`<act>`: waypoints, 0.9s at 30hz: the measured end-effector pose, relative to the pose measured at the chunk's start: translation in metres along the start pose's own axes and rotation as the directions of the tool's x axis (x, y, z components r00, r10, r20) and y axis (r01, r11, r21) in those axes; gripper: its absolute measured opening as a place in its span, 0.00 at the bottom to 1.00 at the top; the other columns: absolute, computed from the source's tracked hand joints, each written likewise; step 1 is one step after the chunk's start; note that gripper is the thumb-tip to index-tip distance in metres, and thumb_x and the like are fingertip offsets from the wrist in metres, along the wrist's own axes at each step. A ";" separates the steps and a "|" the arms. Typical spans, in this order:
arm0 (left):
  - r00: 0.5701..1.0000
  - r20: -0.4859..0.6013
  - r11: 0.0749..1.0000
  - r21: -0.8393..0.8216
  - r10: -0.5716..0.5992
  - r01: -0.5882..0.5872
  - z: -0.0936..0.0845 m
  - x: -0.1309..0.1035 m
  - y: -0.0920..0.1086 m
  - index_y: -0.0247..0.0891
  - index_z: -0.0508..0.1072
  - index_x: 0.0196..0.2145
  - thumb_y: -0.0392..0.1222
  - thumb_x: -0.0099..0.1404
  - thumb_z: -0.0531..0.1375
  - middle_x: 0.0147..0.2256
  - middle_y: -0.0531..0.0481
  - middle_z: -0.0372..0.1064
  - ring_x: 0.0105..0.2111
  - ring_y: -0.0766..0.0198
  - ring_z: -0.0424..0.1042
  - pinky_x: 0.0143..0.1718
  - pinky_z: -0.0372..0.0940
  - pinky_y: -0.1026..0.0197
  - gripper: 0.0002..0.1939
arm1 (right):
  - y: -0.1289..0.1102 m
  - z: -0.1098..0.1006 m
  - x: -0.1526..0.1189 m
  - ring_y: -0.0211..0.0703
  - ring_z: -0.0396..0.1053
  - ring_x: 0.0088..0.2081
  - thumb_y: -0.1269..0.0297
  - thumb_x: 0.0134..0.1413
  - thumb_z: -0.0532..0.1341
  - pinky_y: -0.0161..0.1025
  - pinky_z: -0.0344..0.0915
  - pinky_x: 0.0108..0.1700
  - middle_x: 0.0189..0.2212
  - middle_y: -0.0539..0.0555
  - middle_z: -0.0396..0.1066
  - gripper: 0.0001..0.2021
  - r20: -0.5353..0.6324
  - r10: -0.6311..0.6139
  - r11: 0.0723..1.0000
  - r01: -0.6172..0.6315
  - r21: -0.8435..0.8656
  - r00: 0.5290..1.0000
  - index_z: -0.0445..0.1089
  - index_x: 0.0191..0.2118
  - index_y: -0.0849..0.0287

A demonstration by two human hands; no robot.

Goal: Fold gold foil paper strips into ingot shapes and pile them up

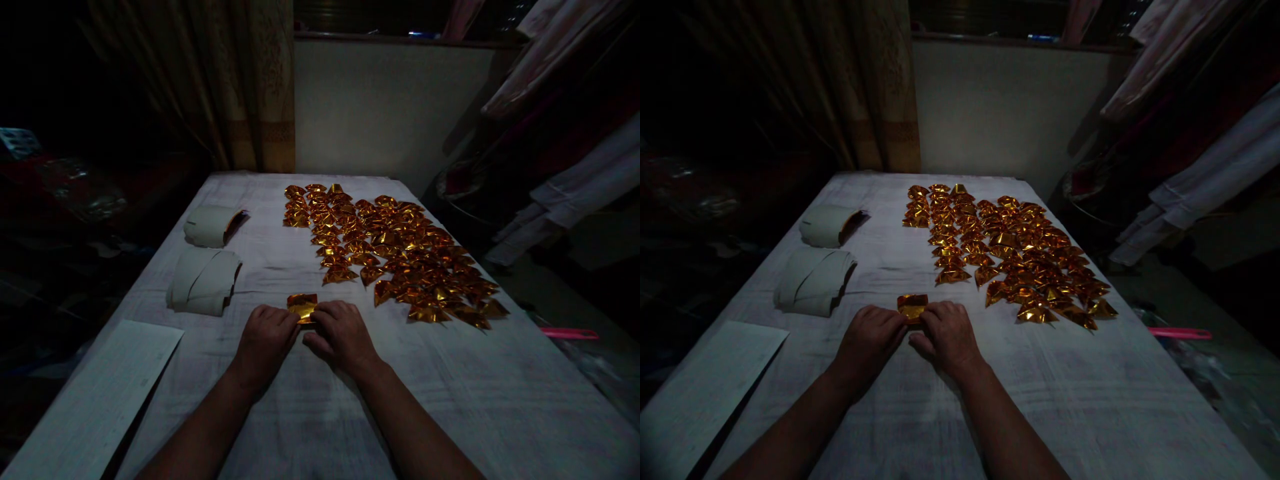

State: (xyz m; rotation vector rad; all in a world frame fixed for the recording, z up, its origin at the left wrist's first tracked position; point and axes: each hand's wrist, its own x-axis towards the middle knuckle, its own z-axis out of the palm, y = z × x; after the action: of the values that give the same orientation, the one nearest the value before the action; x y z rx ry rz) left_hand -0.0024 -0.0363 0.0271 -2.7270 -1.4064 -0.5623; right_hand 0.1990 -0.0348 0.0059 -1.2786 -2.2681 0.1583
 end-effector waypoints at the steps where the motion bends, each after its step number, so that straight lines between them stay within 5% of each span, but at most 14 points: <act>1: 1.000 -0.006 1.000 -0.020 -0.004 0.004 0.000 -0.001 -0.001 0.39 0.72 0.36 0.39 0.73 0.53 0.33 0.49 0.74 0.34 0.58 0.70 0.41 0.59 0.53 0.09 | 0.001 0.000 -0.001 0.50 0.69 0.44 0.59 0.59 0.65 0.46 0.59 0.45 0.43 0.57 0.76 0.10 -0.020 -0.004 1.000 0.005 0.015 1.000 0.74 0.44 0.56; 10: 0.970 0.026 0.950 -0.201 -0.240 0.240 0.004 -0.001 -0.008 0.41 0.73 0.32 0.44 0.70 0.57 0.34 0.49 0.72 0.38 0.56 0.69 0.42 0.60 0.53 0.10 | 0.003 0.001 0.001 0.46 0.68 0.42 0.64 0.64 0.61 0.43 0.57 0.44 0.37 0.53 0.75 0.06 -0.029 0.156 0.984 -0.153 0.088 0.987 0.74 0.35 0.55; 18: 0.952 0.016 0.928 -0.219 -0.306 0.302 0.004 0.001 -0.006 0.40 0.70 0.31 0.42 0.68 0.57 0.35 0.49 0.71 0.39 0.56 0.68 0.42 0.60 0.53 0.08 | -0.003 0.003 0.007 0.46 0.66 0.39 0.63 0.62 0.62 0.41 0.55 0.41 0.34 0.53 0.72 0.08 0.029 0.303 0.953 -0.302 -0.037 0.952 0.70 0.31 0.56; 27: 0.941 0.003 0.922 -0.198 -0.339 0.333 0.009 0.003 -0.004 0.40 0.68 0.29 0.41 0.67 0.60 0.35 0.50 0.71 0.39 0.57 0.67 0.43 0.59 0.53 0.08 | -0.006 0.004 0.010 0.45 0.65 0.37 0.62 0.62 0.62 0.40 0.53 0.40 0.33 0.52 0.71 0.09 0.010 0.336 0.938 -0.334 -0.093 0.942 0.68 0.31 0.56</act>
State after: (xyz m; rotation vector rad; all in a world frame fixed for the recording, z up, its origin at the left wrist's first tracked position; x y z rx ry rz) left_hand -0.0015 -0.0301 0.0191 -2.6107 -1.9261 -0.7936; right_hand 0.1882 -0.0295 0.0086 -1.7149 -2.0805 0.1958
